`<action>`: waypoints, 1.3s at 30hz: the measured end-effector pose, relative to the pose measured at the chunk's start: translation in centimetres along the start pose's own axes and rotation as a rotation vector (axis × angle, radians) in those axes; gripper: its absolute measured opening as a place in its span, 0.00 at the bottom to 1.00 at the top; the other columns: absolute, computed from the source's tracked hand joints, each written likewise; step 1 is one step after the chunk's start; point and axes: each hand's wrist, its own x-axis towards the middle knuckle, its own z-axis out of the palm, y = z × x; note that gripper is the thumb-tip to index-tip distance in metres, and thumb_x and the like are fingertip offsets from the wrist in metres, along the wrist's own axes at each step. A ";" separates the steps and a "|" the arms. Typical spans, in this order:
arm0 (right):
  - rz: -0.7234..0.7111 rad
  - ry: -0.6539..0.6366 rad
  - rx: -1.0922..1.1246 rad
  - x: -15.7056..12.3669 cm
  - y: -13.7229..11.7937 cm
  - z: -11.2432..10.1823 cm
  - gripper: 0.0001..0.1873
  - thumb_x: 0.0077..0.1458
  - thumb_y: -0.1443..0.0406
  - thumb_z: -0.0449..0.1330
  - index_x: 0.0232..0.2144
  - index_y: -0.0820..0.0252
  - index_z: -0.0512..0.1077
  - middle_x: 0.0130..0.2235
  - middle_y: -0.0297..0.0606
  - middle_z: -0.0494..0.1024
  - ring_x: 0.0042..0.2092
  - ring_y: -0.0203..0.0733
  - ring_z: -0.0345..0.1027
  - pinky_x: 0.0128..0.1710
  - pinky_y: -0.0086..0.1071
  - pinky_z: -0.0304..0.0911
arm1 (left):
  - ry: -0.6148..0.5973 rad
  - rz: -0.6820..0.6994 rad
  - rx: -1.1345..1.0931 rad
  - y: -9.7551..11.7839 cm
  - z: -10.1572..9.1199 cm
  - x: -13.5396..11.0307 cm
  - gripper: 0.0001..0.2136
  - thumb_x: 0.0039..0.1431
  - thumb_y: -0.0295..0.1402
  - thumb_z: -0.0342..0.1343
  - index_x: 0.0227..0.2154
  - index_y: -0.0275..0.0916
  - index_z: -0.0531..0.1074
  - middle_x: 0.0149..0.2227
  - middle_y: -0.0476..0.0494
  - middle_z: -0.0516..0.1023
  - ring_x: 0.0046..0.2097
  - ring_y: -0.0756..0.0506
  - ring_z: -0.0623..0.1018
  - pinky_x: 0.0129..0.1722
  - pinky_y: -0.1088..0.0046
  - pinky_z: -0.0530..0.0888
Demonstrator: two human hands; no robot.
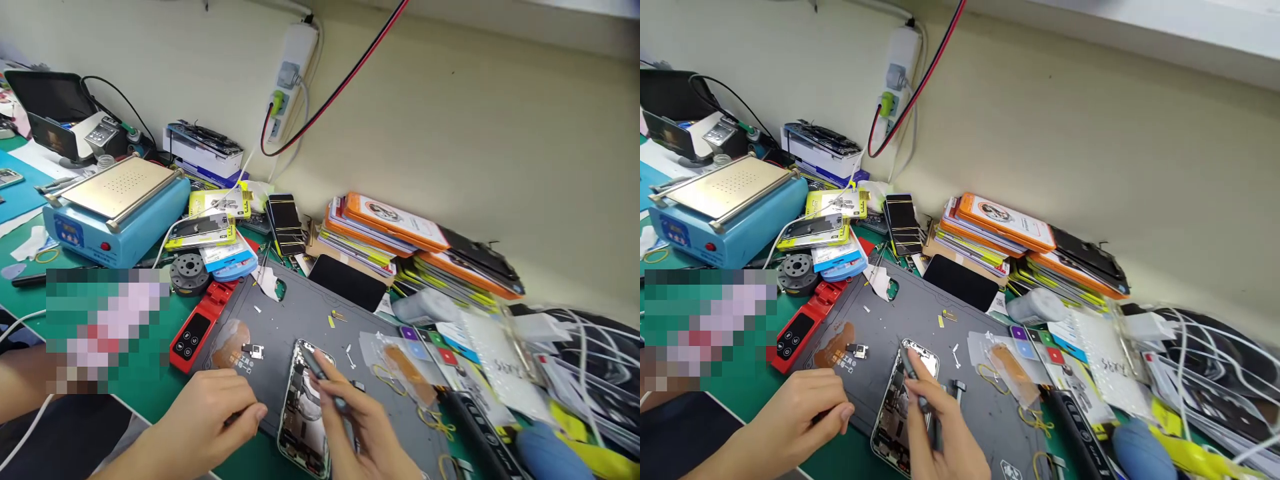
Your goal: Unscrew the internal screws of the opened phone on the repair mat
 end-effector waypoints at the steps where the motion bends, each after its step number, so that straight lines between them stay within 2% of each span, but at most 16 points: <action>1: -0.021 -0.032 -0.033 0.0 0.0 0.5 0.15 0.75 0.51 0.60 0.43 0.52 0.80 0.59 0.41 0.85 0.51 0.46 0.85 0.46 0.28 0.79 | -0.002 0.011 0.010 -0.1 0.0 0.0 0.20 0.83 0.33 0.47 0.29 0.40 0.68 0.27 0.53 0.73 0.30 0.50 0.71 0.32 0.71 0.63; 4: -0.063 -0.064 -0.051 -0.1 0.6 1.4 0.16 0.74 0.51 0.58 0.41 0.51 0.80 0.59 0.42 0.84 0.49 0.47 0.86 0.46 0.32 0.80 | 0.000 0.046 0.036 -0.2 0.2 -0.1 0.18 0.82 0.32 0.47 0.30 0.41 0.67 0.28 0.53 0.74 0.30 0.49 0.70 0.31 0.69 0.62; 9: -0.038 -0.097 -0.046 -0.2 1.3 1.5 0.17 0.74 0.50 0.59 0.42 0.53 0.80 0.61 0.44 0.83 0.47 0.47 0.85 0.46 0.34 0.79 | 0.003 0.089 0.073 -0.3 0.5 -0.1 0.16 0.80 0.28 0.49 0.30 0.41 0.66 0.28 0.53 0.74 0.30 0.49 0.69 0.31 0.68 0.61; 13: 0.030 -0.135 0.002 -0.2 0.8 1.4 0.18 0.72 0.47 0.62 0.42 0.52 0.81 0.61 0.42 0.83 0.45 0.45 0.85 0.42 0.32 0.76 | 0.036 0.109 0.102 -0.3 0.7 -0.1 0.17 0.80 0.29 0.48 0.29 0.41 0.66 0.27 0.52 0.72 0.29 0.48 0.68 0.30 0.67 0.61; 16: 0.105 -0.076 0.137 -0.3 0.5 1.1 0.18 0.70 0.47 0.65 0.43 0.53 0.80 0.60 0.44 0.84 0.49 0.47 0.85 0.48 0.33 0.77 | 0.042 0.095 0.052 -0.1 0.6 -0.2 0.18 0.81 0.31 0.48 0.29 0.40 0.69 0.27 0.51 0.75 0.30 0.48 0.71 0.31 0.69 0.63; 18: 0.158 0.031 0.278 -0.4 0.8 0.6 0.18 0.68 0.48 0.70 0.46 0.55 0.79 0.56 0.47 0.86 0.48 0.49 0.85 0.49 0.35 0.79 | 0.061 0.040 -0.040 0.1 0.3 -0.4 0.17 0.81 0.32 0.50 0.31 0.40 0.73 0.28 0.51 0.78 0.31 0.49 0.74 0.32 0.71 0.66; 21: 0.214 0.171 0.537 -0.5 1.6 -0.2 0.23 0.65 0.51 0.74 0.54 0.54 0.75 0.45 0.43 0.87 0.34 0.47 0.84 0.37 0.37 0.81 | 0.122 -0.130 -0.202 0.5 0.0 -0.8 0.11 0.78 0.33 0.57 0.37 0.41 0.80 0.33 0.50 0.83 0.33 0.50 0.78 0.33 0.75 0.70; 23: 0.279 0.172 0.713 -0.9 1.5 -0.5 0.25 0.67 0.52 0.73 0.59 0.51 0.72 0.41 0.38 0.85 0.27 0.42 0.78 0.30 0.36 0.78 | 0.115 -0.240 -0.316 0.6 0.1 -1.1 0.07 0.75 0.33 0.61 0.47 0.43 0.84 0.39 0.49 0.85 0.35 0.49 0.80 0.34 0.77 0.73; 25: 0.392 0.126 0.820 -1.5 0.6 -0.2 0.24 0.70 0.53 0.70 0.63 0.47 0.71 0.42 0.36 0.82 0.27 0.37 0.74 0.29 0.33 0.75 | 0.060 -0.294 -0.424 0.7 0.4 -1.4 0.13 0.74 0.31 0.62 0.56 0.47 0.84 0.45 0.48 0.87 0.40 0.49 0.83 0.37 0.78 0.76; 27: 0.471 0.074 0.852 -2.1 -0.6 0.4 0.24 0.72 0.53 0.68 0.65 0.45 0.71 0.44 0.35 0.79 0.29 0.34 0.71 0.30 0.30 0.74 | 0.009 -0.309 -0.495 0.8 0.7 -1.5 0.15 0.74 0.30 0.63 0.59 0.50 0.84 0.47 0.49 0.88 0.42 0.49 0.84 0.41 0.79 0.78; 31: 0.447 0.044 0.810 -2.9 -2.0 1.5 0.32 0.69 0.54 0.72 0.69 0.46 0.67 0.46 0.37 0.77 0.31 0.35 0.69 0.32 0.31 0.74 | 0.024 -0.327 -0.580 0.8 1.2 -1.4 0.10 0.74 0.34 0.65 0.52 0.50 0.88 0.42 0.49 0.89 0.38 0.51 0.84 0.40 0.80 0.79; 36: 0.401 0.006 0.795 -2.8 0.0 1.2 0.31 0.70 0.55 0.71 0.69 0.41 0.67 0.47 0.37 0.78 0.31 0.37 0.71 0.31 0.35 0.77 | 0.078 -0.366 -0.598 0.8 1.1 -1.2 0.11 0.70 0.31 0.69 0.51 0.48 0.89 0.42 0.47 0.90 0.37 0.50 0.85 0.42 0.78 0.81; 39: 0.370 -0.028 0.814 -2.8 0.9 0.9 0.31 0.68 0.55 0.73 0.68 0.39 0.68 0.45 0.36 0.80 0.30 0.38 0.72 0.30 0.36 0.78 | 0.072 -0.351 -0.597 0.8 1.0 -1.1 0.08 0.69 0.30 0.69 0.47 0.47 0.90 0.39 0.47 0.90 0.36 0.50 0.85 0.39 0.79 0.80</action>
